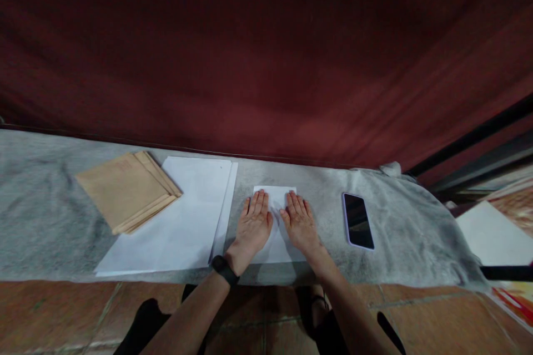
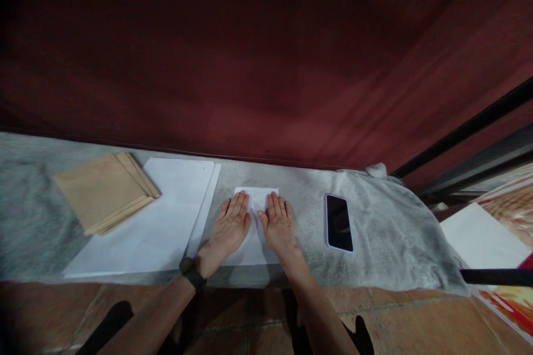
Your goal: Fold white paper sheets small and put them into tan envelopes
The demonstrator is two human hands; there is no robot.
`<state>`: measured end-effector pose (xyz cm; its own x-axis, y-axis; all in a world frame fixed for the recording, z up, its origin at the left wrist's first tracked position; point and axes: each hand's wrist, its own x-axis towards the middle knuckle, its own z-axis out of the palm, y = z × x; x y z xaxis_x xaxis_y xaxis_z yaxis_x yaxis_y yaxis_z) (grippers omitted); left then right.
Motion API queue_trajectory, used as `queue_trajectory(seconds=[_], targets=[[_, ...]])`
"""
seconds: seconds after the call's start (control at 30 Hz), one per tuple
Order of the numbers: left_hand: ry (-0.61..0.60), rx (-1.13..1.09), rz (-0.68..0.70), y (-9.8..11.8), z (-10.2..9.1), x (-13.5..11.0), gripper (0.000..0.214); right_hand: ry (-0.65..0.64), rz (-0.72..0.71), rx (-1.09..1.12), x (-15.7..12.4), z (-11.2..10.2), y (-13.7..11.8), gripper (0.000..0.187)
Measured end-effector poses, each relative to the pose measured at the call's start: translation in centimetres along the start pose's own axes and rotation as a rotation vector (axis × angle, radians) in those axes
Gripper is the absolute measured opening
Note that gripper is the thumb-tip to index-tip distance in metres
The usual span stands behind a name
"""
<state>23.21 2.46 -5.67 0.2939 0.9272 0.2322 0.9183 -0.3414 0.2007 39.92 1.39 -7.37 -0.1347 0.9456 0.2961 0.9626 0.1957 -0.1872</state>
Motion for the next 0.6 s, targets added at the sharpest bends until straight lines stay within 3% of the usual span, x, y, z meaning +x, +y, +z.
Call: queue_trajectory(seconds=[0.13, 0.4, 0.6], targets=[[0.015, 0.002, -0.029, -0.8, -0.2, 0.1, 0.058, 0.021, 0.045, 0.019, 0.3, -0.3, 0.9, 0.055], [0.02, 0.01, -0.057, -1.0, -0.1, -0.3, 0.059, 0.068, 0.28, 0.134, 0.8, -1.2, 1.1, 0.046], [0.03, -0.021, -0.062, -1.2, 0.1, -0.6, 0.059, 0.037, 0.362, 0.33, 0.9, -1.6, 1.2, 0.026]])
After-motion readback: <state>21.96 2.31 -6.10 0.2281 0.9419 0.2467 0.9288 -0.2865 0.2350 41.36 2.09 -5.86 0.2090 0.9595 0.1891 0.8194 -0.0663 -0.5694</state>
